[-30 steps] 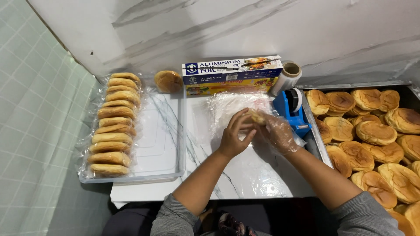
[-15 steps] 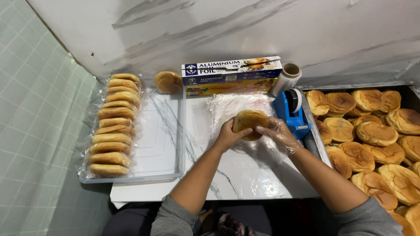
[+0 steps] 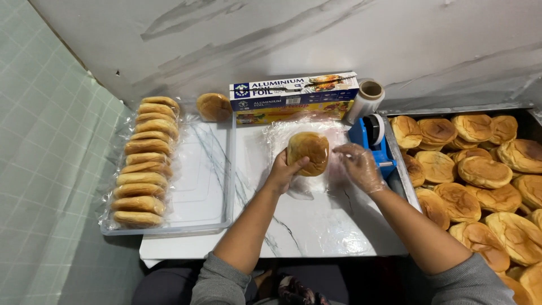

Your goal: Wrapping individual bread buns in plastic bags and arranging them in a storage container.

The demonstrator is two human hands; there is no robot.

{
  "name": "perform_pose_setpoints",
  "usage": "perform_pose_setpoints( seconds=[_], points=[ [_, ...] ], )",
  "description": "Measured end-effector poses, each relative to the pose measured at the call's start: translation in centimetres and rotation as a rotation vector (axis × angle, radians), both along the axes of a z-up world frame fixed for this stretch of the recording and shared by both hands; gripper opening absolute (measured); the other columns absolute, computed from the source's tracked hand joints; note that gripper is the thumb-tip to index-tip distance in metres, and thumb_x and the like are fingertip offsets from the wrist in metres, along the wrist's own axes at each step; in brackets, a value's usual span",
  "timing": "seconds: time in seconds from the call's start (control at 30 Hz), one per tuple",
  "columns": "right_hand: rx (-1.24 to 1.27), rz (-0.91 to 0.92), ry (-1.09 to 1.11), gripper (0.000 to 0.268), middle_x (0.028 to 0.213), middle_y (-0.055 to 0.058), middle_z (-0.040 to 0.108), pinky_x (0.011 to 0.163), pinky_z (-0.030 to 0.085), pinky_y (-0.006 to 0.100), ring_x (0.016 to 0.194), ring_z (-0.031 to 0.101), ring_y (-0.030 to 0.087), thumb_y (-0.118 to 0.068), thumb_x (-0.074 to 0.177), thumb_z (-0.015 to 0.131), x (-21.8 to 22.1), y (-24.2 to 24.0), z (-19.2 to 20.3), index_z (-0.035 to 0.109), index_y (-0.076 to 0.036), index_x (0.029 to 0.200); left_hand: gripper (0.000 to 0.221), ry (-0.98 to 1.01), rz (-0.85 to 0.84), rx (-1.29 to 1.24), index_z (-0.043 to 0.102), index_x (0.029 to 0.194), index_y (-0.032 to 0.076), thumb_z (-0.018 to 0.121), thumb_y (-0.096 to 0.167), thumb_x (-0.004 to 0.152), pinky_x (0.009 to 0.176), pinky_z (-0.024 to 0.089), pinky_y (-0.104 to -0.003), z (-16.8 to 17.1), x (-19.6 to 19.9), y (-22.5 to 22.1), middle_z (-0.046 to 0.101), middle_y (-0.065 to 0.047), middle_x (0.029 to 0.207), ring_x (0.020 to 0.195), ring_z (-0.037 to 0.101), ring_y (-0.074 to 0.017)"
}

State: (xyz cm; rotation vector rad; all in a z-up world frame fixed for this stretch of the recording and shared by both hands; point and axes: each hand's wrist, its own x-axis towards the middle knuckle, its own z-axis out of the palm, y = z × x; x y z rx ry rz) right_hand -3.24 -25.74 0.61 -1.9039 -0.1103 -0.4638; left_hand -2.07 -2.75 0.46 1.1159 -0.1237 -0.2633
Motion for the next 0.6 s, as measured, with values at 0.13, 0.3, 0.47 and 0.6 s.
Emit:
perform_pose_setpoints(
  seconds=[0.13,0.3,0.47,0.6],
  points=[
    [-0.966,0.215,0.066,0.031,0.115,0.010,0.076,0.094,0.060,0.044,0.112,0.071,0.031,-0.022,0.077,0.080,0.7,-0.6,-2.5,0.079,-0.012,0.106,0.046,0.105,0.047,-0.211,0.059,0.121,0.009,0.085,0.028,0.087,0.082,0.064,-0.034,-0.6,0.8,0.0,0.073,-0.008,0.105,0.095,0.074,-0.0203],
    [-1.091,0.198,0.272,0.056,0.125,0.017,0.070,0.105,0.055,0.043,0.123,0.065,0.033,-0.034,0.079,0.080,-2.9,2.2,3.1,0.068,-0.005,0.125,0.047,0.431,-0.032,-0.553,0.058,0.127,0.005,0.078,0.029,0.091,0.089,0.062,-0.047,4.5,-2.5,1.0,0.069,-0.017,0.119,0.104,0.072,-0.0322],
    [-0.760,0.089,0.601,0.049,0.128,0.008,0.072,0.105,0.051,0.038,0.126,0.065,0.025,-0.042,0.100,0.045,-4.3,5.5,7.0,0.060,-0.019,0.141,0.055,0.495,0.063,-0.592,0.054,0.133,0.001,0.076,0.029,0.091,0.089,0.062,-0.045,10.5,-3.8,6.1,0.066,-0.020,0.123,0.106,0.071,-0.0345],
    [-0.662,0.045,0.693,0.053,0.137,0.005,0.067,0.112,0.045,0.039,0.131,0.060,0.026,-0.054,0.101,0.043,-5.0,7.0,10.0,0.060,-0.025,0.142,0.058,0.065,0.394,-0.349,0.052,0.139,0.010,0.078,0.025,0.090,0.098,0.059,-0.044,13.3,0.8,13.5,0.066,-0.014,0.128,0.112,0.070,-0.0307]
  ],
)
